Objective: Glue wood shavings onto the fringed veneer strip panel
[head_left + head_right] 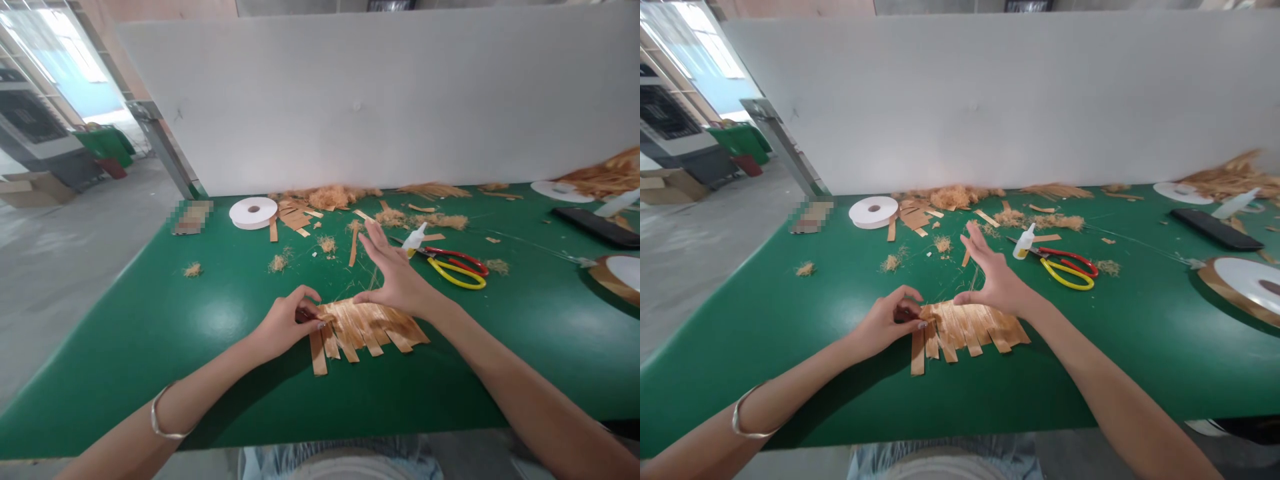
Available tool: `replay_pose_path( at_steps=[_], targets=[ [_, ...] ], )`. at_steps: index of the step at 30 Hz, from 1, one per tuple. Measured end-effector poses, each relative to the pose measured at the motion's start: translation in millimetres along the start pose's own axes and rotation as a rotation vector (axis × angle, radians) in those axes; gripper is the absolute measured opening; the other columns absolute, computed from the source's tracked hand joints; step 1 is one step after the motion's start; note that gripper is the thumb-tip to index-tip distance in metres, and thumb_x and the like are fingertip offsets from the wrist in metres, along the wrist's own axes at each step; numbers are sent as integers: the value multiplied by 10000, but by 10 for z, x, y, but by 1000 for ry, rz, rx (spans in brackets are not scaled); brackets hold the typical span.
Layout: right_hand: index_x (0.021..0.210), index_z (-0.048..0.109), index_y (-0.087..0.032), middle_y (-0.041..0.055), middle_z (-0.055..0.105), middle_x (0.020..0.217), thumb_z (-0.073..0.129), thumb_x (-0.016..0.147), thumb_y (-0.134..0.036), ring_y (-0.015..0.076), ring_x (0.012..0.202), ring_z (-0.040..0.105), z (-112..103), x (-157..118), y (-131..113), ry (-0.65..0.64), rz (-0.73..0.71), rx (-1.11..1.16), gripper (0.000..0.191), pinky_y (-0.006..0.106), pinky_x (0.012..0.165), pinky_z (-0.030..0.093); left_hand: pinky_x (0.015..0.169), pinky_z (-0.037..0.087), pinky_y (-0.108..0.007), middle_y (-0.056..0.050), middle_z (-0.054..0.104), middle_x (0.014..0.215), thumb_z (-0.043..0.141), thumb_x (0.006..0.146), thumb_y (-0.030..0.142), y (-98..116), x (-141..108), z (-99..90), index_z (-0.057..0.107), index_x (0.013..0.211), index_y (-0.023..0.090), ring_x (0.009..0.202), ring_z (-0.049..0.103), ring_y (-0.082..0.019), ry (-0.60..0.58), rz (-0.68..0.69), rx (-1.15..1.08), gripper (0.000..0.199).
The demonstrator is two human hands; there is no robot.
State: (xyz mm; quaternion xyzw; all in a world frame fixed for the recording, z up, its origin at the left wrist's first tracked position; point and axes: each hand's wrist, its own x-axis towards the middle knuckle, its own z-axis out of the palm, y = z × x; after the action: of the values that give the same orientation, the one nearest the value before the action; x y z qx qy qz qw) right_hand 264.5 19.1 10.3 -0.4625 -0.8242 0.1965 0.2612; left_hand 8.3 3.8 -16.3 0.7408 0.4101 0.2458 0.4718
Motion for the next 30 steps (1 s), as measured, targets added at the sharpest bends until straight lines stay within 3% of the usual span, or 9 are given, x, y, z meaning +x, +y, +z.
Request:
replay_pose_path(
  at_steps=[3, 6, 13, 17, 22, 26, 28, 29, 30],
  targets=[
    [1469, -144, -285, 43, -86, 1552, 525, 786, -618, 289, 1413, -46, 89, 10, -11, 160, -45, -412, 1013, 509, 1102, 142, 708, 534, -290, 7, 670, 805, 648, 744, 242, 5, -5, 0, 458, 965, 212, 731, 655, -140, -3, -16, -2, 293],
    [1437, -249, -231, 89, -79, 1550, 546, 798, -568, 297, 1413, -34, 135, 25, -14, 263, -22, -569, 1074, 505, 1117, 117, 727, 534, -294, 5, 668, 816, 652, 739, 231, 4, -4, 0, 462, 967, 212, 751, 657, -141, -9, -21, -11, 297],
    [1422, -280, -247, 79, -163, 1537, 528, 767, -631, 336, 1404, -50, 107, 53, 107, 334, 89, -441, 1109, 550, 1102, 185, 720, 545, -286, 30, 632, 786, 693, 675, 184, -1, 8, 11, 470, 947, 207, 718, 653, -128, -12, -36, -52, 353],
    [1449, -221, -236, 81, -162, 1537, 542, 732, -664, 323, 1401, -85, 108, 63, 126, 332, 108, -345, 1131, 551, 1113, 150, 733, 545, -289, 28, 640, 805, 693, 676, 180, -14, 0, 8, 480, 962, 213, 729, 659, -133, -23, -30, -39, 358],
    [1496, 5, -225, 66, -87, 1548, 482, 692, -764, 298, 1409, -53, 53, 56, 83, 183, 274, 113, 1079, 522, 1122, 113, 729, 542, -291, 17, 663, 821, 656, 699, 151, -1, -1, 5, 469, 957, 214, 745, 667, -139, -36, -15, -56, 324],
    [1473, 222, -190, 110, 251, 1511, 158, 785, -785, 265, 1384, 227, -15, 16, 40, -125, 150, 722, 911, 453, 1108, 218, 715, 528, -290, 9, 681, 802, 645, 706, 144, 29, 11, 1, 456, 953, 212, 732, 660, -140, -16, 20, -12, 318],
    [1465, 248, -162, 151, 569, 1248, 64, 784, -781, 243, 1162, 526, -12, -4, 14, -244, 74, 955, 938, 450, 1056, 308, 698, 522, -282, 8, 684, 798, 644, 714, 155, 35, 13, -3, 449, 961, 214, 724, 657, -139, -4, 37, 8, 320],
    [1468, 238, -157, 115, 664, 994, 91, 782, -785, 212, 930, 623, 1, -14, 0, -284, 61, 1027, 941, 460, 1019, 348, 693, 520, -277, 8, 683, 799, 645, 717, 162, 33, 12, -5, 445, 965, 215, 725, 656, -138, -3, 44, 7, 323],
    [1471, 225, -154, 34, 635, 736, 174, 781, -788, 165, 677, 603, 19, -22, -15, -307, 60, 1070, 938, 466, 971, 389, 692, 521, -274, 8, 681, 799, 649, 717, 169, 29, 11, -6, 441, 967, 216, 728, 656, -137, -2, 49, 3, 329]
  ],
)
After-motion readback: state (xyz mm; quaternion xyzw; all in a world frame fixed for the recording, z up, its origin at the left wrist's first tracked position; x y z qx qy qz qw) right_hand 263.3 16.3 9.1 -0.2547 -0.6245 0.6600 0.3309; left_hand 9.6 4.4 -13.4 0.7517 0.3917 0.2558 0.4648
